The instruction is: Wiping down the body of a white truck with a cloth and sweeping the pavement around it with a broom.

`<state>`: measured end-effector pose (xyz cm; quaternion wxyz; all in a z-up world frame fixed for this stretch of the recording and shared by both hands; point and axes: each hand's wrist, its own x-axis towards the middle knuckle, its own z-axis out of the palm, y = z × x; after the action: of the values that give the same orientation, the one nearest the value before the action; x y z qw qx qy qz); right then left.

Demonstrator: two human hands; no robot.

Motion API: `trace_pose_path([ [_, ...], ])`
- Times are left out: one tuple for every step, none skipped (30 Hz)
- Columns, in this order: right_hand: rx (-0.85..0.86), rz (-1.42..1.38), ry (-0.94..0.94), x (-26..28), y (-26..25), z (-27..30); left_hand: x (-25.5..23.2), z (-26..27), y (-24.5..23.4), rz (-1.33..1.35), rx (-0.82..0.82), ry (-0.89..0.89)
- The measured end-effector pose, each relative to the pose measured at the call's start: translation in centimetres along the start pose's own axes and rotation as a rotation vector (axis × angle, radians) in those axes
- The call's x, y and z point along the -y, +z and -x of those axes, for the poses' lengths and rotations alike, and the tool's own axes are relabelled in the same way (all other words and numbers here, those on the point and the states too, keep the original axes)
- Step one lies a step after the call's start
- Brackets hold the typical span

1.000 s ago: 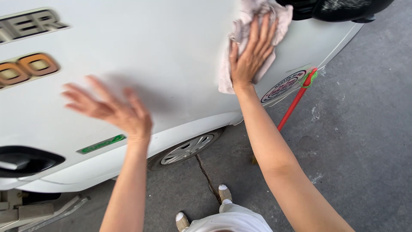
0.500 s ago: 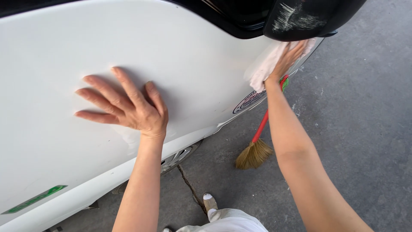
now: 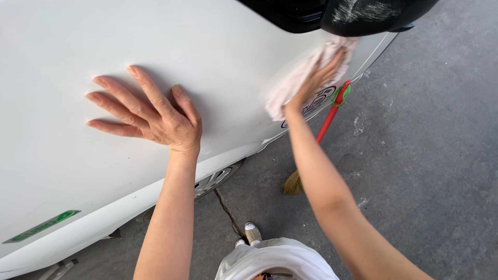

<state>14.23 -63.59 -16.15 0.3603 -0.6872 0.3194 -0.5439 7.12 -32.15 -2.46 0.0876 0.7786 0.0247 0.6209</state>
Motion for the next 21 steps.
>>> trace_pose_path([
  [0.026, 0.051, -0.015, 1.6, -0.3, 2.2, 0.0, 0.1, 0.0, 0.004, 0.007, -0.002],
  [0.051, 0.101, -0.031, 3.3, -0.6, 4.3, 0.0, 0.1, 0.1, 0.009, 0.012, -0.003],
  [0.050, 0.101, -0.030, 4.8, -0.7, 6.3, 0.1, 0.1, 0.0, 0.010, 0.011, -0.002],
  [0.053, 0.150, -0.070, 6.2, -0.8, 8.3, 0.1, 0.2, -0.1, 0.012, 0.037, 0.000],
  [0.056, 0.198, -0.109, 7.6, -0.9, 10.3, 0.1, 0.3, -0.1, 0.014, 0.063, 0.001],
  [0.055, 0.200, -0.109, 10.4, -2.0, 11.9, 0.2, 0.1, -0.4, 0.015, 0.064, 0.002],
  [0.090, 0.098, -0.170, 13.1, -3.0, 13.4, 0.1, -0.1, -0.6, 0.017, 0.078, -0.009],
  [0.123, 0.001, -0.229, 15.6, -4.2, 15.0, 0.0, 0.0, -0.8, 0.021, 0.096, -0.018],
  [0.122, 0.007, -0.227, 16.6, -5.0, 15.8, 0.1, 0.0, -0.9, 0.025, 0.101, -0.016],
  [0.169, -0.022, -0.305, 17.7, -5.7, 16.4, 0.1, -0.1, -0.8, 0.024, 0.081, -0.013],
  [0.216, -0.052, -0.383, 18.7, -6.3, 17.0, -0.1, -0.2, -0.6, 0.023, 0.060, -0.010],
  [0.212, -0.050, -0.383, 18.2, -6.3, 16.4, 0.0, -0.2, -0.8, 0.026, 0.059, -0.009],
  [0.203, -0.052, -0.414, 17.6, -6.3, 15.9, 0.1, -0.2, -0.8, 0.030, 0.072, -0.004],
  [0.199, -0.059, -0.443, 17.0, -6.2, 15.5, 0.3, -0.2, -1.0, 0.027, 0.086, 0.002],
  [0.201, -0.061, -0.442, 15.5, -5.6, 14.5, 0.4, -0.3, -0.9, 0.023, 0.086, 0.003],
  [0.136, -0.025, -0.423, 14.0, -5.0, 13.5, 0.4, -0.3, -0.9, 0.009, 0.061, 0.020],
  [0.071, 0.011, -0.403, 12.5, -4.3, 12.4, 0.3, -0.4, -0.8, -0.005, 0.036, 0.037],
  [0.071, 0.006, -0.402, 9.9, -3.2, 10.9, 0.4, -0.3, -0.5, -0.009, 0.033, 0.039],
  [0.032, 0.035, -0.343, 7.3, -1.9, 9.4, 0.4, -0.1, -0.1, -0.011, 0.009, 0.008],
  [-0.004, 0.066, -0.286, 4.5, -0.8, 7.7, 0.3, 0.2, 0.3, -0.016, -0.013, -0.026],
  [0.000, 0.062, -0.288, 3.5, -0.9, 6.2, 0.4, 0.1, 0.4, -0.021, -0.015, -0.027],
])
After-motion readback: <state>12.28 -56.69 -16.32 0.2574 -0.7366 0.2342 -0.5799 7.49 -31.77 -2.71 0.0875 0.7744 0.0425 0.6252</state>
